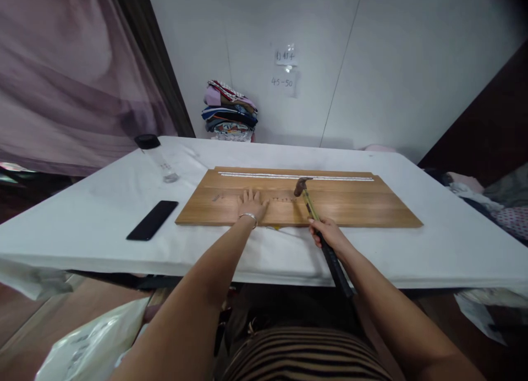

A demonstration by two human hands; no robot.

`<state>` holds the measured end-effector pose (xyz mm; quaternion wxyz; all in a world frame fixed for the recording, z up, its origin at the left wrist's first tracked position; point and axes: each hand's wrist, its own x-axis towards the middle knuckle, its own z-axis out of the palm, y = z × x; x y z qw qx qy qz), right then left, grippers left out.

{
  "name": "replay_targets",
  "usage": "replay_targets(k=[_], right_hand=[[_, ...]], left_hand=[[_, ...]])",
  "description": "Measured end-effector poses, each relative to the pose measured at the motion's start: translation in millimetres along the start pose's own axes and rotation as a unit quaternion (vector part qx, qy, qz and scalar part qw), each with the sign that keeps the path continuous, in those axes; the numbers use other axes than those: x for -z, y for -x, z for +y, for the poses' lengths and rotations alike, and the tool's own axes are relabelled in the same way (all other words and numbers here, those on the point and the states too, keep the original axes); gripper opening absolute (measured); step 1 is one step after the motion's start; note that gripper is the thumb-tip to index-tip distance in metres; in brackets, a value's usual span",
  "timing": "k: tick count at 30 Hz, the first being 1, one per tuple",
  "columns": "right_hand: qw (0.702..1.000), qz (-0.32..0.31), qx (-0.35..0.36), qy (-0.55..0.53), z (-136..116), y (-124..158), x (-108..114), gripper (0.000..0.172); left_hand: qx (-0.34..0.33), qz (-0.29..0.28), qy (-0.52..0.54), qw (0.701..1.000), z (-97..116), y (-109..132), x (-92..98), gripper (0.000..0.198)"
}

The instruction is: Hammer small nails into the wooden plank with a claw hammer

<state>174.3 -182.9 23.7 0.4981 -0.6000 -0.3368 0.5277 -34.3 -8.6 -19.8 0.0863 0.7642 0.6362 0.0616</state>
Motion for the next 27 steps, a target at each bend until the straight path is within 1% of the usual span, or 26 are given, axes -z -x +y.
replay_targets(k=[4, 9, 15, 20, 27], right_hand=[[1.000, -0.002, -0.001, -0.009, 3.7, -0.1, 1.3, 0.037], [1.000, -0.012, -0.007, 0.014, 6.9, -1.0, 2.4, 0.036], [1.000, -0.014, -0.007, 0.017, 9.6, -1.5, 2.3, 0.041], [1.000, -0.008, -0.003, 0.013, 9.2, -3.5, 2.1, 0.040], [1.000, -0.013, -0.016, 0.019, 8.0, -4.4, 2.5, 0.037]], left_hand=[[-0.004, -0.005, -0.008, 1.000, -0.2, -0.1, 0.6, 0.073], [0.000, -0.006, -0.012, 1.000, 1.5, -0.2, 0.4, 0.073], [0.002, -0.008, -0.004, 1.000, 2.8, 2.5, 3.1, 0.074], [-0.001, -0.005, -0.009, 1.000, 2.2, 2.9, 3.3, 0.073], [0.001, -0.003, -0.008, 1.000, 2.0, 1.5, 1.7, 0.073]])
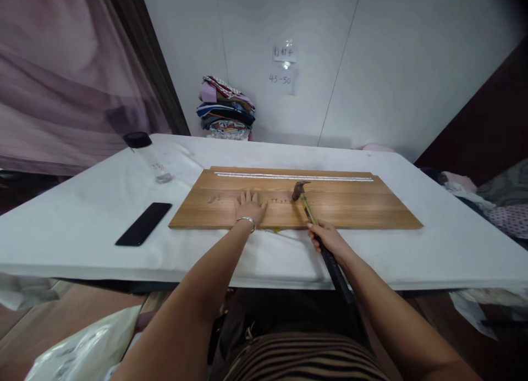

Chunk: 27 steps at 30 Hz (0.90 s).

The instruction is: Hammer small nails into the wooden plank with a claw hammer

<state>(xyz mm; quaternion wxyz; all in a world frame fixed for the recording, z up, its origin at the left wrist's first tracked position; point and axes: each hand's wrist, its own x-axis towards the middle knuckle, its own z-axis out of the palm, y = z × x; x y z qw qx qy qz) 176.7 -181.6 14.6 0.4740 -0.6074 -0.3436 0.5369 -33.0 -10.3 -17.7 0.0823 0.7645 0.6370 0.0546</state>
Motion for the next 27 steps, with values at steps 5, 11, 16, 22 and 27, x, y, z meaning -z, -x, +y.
replay_targets(k=[5, 11, 16, 22, 27], right_hand=[[1.000, 0.010, 0.001, -0.011, -2.2, 1.3, -0.7, 0.035], [1.000, -0.001, 0.009, 0.004, 2.9, -2.7, 0.4, 0.039], [1.000, -0.005, 0.011, 0.003, 3.3, -2.5, 1.4, 0.039], [1.000, 0.004, 0.000, 0.003, 2.1, -0.1, 0.2, 0.038], [1.000, 0.009, 0.010, -0.008, 2.3, 0.6, -0.1, 0.040]], left_hand=[[-0.002, 0.001, -0.001, 1.000, -1.1, -1.5, -2.4, 0.072], [-0.003, 0.005, -0.001, 1.000, -2.6, -3.0, -4.5, 0.073], [-0.002, 0.008, -0.004, 1.000, -2.6, -1.4, -3.4, 0.072], [0.002, 0.005, 0.000, 1.000, -0.4, 2.4, 0.1, 0.071], [0.003, 0.004, 0.001, 1.000, -0.6, 1.7, 0.5, 0.072]])
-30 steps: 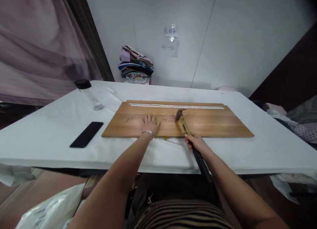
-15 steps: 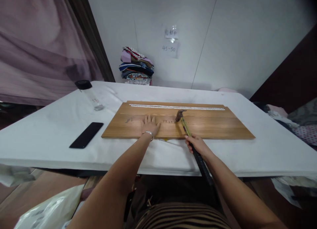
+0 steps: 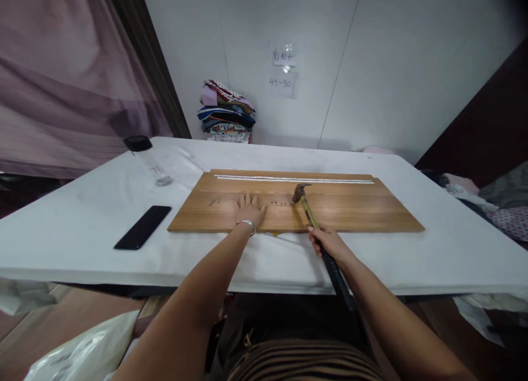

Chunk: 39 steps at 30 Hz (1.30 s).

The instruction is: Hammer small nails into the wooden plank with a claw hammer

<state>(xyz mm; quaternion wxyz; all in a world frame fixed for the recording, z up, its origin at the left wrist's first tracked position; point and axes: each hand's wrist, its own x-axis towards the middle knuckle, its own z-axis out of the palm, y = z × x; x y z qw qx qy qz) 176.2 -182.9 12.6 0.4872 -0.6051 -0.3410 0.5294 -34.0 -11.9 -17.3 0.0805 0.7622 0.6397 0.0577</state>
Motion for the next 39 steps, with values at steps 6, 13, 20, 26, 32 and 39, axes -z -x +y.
replay_targets(k=[6, 13, 20, 26, 32, 39], right_hand=[[1.000, -0.008, -0.004, 0.019, -0.4, -1.7, 1.0, 0.039], [1.000, -0.006, -0.004, 0.003, -3.4, 1.3, -1.1, 0.039], [1.000, -0.013, -0.005, 0.025, -3.3, 0.7, -0.7, 0.039], [1.000, -0.015, 0.000, 0.021, -3.2, -0.1, -0.1, 0.041], [1.000, -0.010, -0.013, 0.016, -5.4, 1.3, -3.6, 0.039], [1.000, -0.011, -0.005, 0.009, -4.0, 2.3, -4.3, 0.038]], left_hand=[[-0.004, -0.001, 0.001, 1.000, -1.2, -2.0, -1.7, 0.071], [-0.005, -0.002, -0.002, 1.000, -0.8, -1.4, -1.3, 0.073], [-0.003, -0.001, -0.002, 1.000, -0.9, -1.9, -2.1, 0.072], [-0.004, 0.005, -0.004, 1.000, -0.8, -1.4, -1.8, 0.071], [-0.002, -0.002, -0.002, 1.000, 0.2, 0.0, 0.5, 0.071], [0.000, -0.003, -0.002, 1.000, 0.3, 0.3, 0.3, 0.073]])
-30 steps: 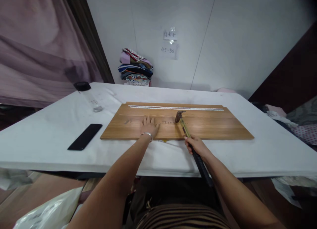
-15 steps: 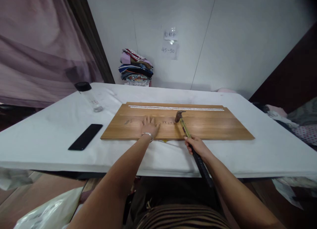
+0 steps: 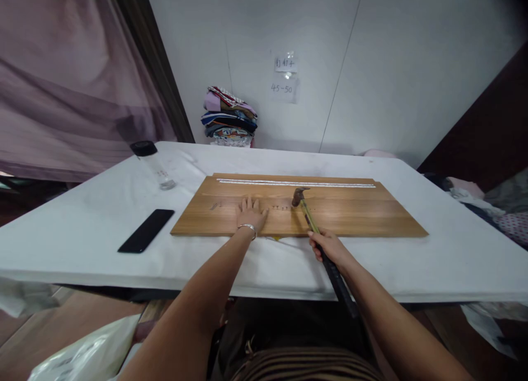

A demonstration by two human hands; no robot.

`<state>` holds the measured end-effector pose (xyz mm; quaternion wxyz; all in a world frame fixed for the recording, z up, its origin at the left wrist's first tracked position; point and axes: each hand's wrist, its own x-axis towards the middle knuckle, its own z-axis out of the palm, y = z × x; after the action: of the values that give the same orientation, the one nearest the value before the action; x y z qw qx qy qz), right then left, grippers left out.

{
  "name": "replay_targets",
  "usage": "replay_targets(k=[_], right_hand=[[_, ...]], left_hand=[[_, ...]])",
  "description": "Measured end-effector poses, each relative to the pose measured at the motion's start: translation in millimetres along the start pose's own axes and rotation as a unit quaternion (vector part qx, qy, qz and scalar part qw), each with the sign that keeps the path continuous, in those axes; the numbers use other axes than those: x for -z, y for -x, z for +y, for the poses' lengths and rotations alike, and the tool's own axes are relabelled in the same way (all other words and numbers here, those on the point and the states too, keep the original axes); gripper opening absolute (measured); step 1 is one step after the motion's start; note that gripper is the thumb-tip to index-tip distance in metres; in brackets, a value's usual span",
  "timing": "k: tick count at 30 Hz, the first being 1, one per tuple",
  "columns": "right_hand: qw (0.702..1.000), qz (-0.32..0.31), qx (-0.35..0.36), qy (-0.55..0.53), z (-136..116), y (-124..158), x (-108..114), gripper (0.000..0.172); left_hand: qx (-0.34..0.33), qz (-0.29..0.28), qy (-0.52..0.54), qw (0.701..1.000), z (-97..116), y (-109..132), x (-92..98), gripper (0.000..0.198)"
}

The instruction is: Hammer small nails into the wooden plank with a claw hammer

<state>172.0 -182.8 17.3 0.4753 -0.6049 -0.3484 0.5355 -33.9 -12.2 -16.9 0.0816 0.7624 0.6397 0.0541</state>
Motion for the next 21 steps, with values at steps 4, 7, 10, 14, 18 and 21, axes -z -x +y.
replay_targets(k=[4, 7, 10, 14, 18, 21], right_hand=[[1.000, -0.006, 0.001, 0.012, 0.2, -0.3, -0.4, 0.039], [1.000, -0.007, -0.002, 0.018, -0.7, 0.3, -1.0, 0.040], [1.000, -0.009, -0.001, 0.017, -1.7, 0.6, -1.4, 0.040], [1.000, -0.010, -0.001, 0.023, -2.1, 0.5, -2.1, 0.038], [0.999, -0.012, -0.003, 0.032, -1.8, 0.9, -2.2, 0.039], [1.000, -0.005, 0.000, 0.023, -1.4, 1.2, -0.4, 0.038]], left_hand=[[0.003, -0.006, -0.001, 1.000, 1.0, 1.3, 2.6, 0.072], [0.000, -0.006, -0.004, 1.000, 1.4, 2.0, 4.0, 0.072], [0.003, -0.006, -0.008, 1.000, 1.5, 2.1, 4.2, 0.071], [0.004, -0.006, -0.008, 1.000, 2.0, 2.1, 4.1, 0.071], [0.004, -0.003, -0.009, 1.000, 2.3, 2.0, 3.6, 0.072], [0.001, 0.000, -0.011, 1.000, 1.9, 1.3, 2.4, 0.071]])
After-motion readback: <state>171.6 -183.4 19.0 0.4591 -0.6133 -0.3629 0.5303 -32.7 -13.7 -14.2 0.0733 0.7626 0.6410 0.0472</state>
